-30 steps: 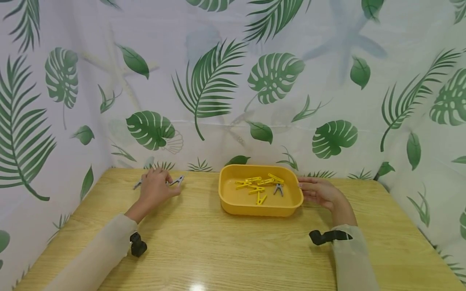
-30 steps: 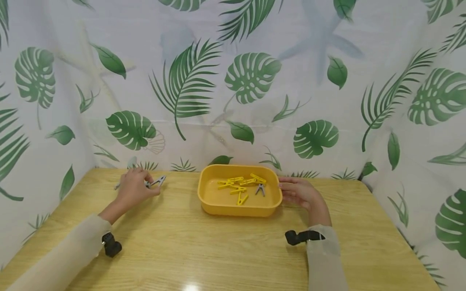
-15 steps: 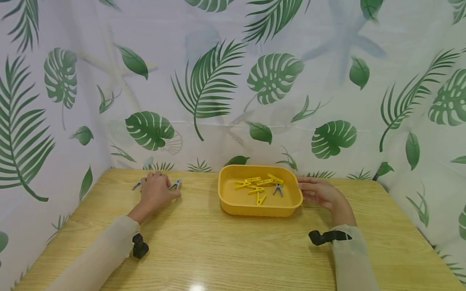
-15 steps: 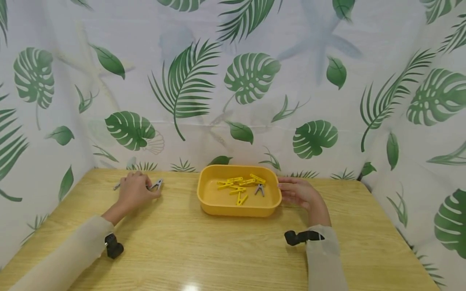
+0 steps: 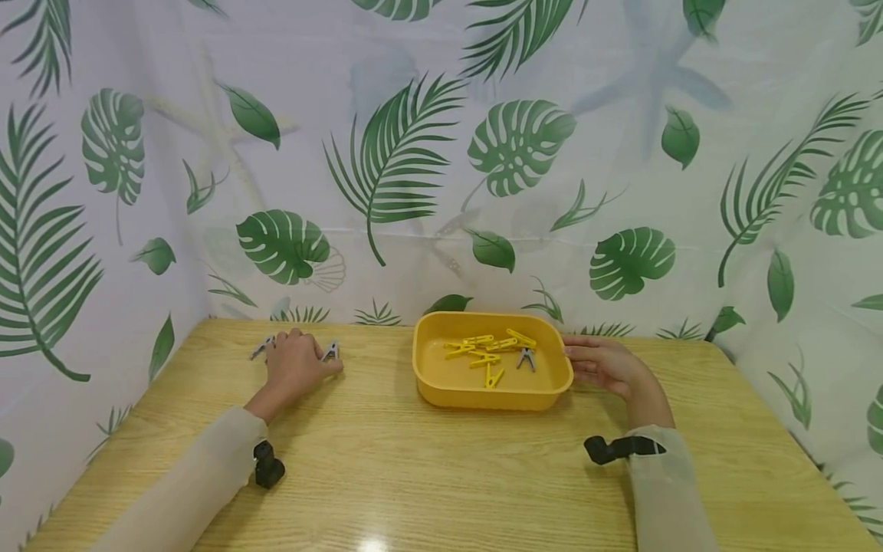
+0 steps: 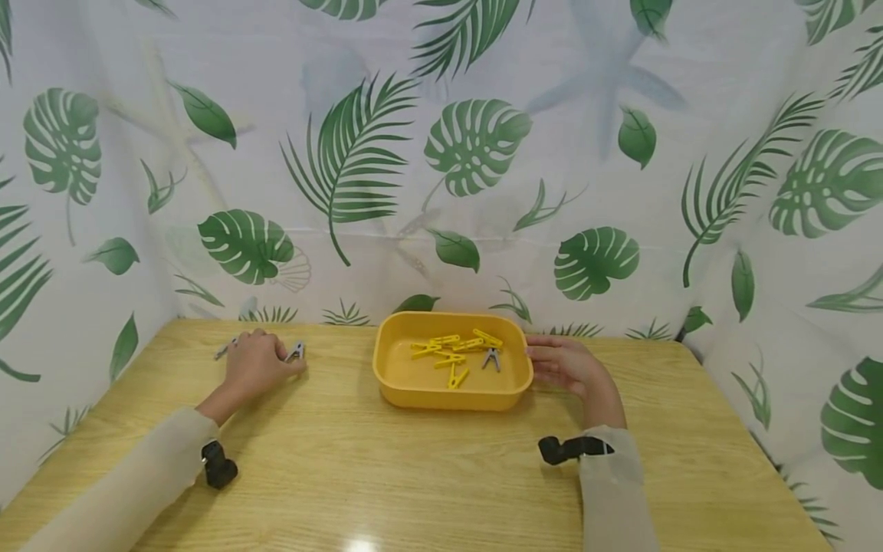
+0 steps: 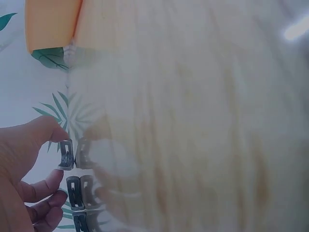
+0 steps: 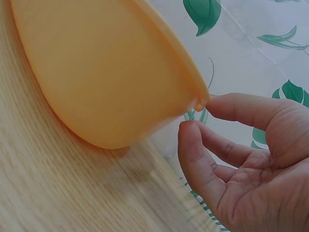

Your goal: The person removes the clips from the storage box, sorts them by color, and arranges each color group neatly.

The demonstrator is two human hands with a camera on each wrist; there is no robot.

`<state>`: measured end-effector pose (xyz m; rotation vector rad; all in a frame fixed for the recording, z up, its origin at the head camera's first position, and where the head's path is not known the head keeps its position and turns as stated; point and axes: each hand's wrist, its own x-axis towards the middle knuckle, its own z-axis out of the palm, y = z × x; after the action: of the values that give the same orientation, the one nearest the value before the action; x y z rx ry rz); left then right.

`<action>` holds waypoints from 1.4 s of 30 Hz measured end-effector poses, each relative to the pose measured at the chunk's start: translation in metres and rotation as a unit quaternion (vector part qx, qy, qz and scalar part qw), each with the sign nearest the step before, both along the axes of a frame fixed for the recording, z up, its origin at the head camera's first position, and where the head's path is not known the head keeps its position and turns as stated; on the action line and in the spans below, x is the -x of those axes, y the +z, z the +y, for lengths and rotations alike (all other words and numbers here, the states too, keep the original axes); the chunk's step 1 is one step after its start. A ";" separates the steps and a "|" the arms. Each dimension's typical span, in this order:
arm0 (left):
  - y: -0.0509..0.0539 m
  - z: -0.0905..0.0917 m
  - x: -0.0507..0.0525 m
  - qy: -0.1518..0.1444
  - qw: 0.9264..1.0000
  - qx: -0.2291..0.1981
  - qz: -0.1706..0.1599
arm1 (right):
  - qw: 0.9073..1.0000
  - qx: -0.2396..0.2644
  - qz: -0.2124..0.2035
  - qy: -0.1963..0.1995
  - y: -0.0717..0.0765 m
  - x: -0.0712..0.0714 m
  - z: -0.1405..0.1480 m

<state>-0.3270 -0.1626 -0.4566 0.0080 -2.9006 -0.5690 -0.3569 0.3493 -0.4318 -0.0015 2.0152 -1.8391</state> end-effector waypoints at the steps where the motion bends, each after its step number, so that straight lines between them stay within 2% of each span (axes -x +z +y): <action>1: 0.000 0.000 0.000 0.000 1.000 0.000 0.000 | 1.000 0.000 0.000 -0.001 0.000 0.000 0.000; 16: 0.000 -0.008 -0.002 -0.007 1.000 0.011 -0.010 | 1.000 0.000 -0.002 -0.002 0.000 0.002 0.000; 27: -0.002 -0.010 -0.004 -0.022 1.000 -0.008 0.005 | 1.000 -0.006 -0.001 0.002 -0.001 0.002 -0.001; 37: 0.001 -0.008 -0.005 -0.028 0.999 -0.012 0.012 | 1.000 0.005 -0.006 0.008 -0.001 0.003 -0.001; 42: 0.006 -0.003 -0.005 -0.037 0.999 -0.017 0.022 | 1.000 0.002 -0.006 0.005 0.001 0.001 -0.002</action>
<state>-0.3215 -0.1654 -0.4506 -0.1075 -2.8579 -0.6235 -0.3580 0.3478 -0.4306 -0.0013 1.9998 -1.8335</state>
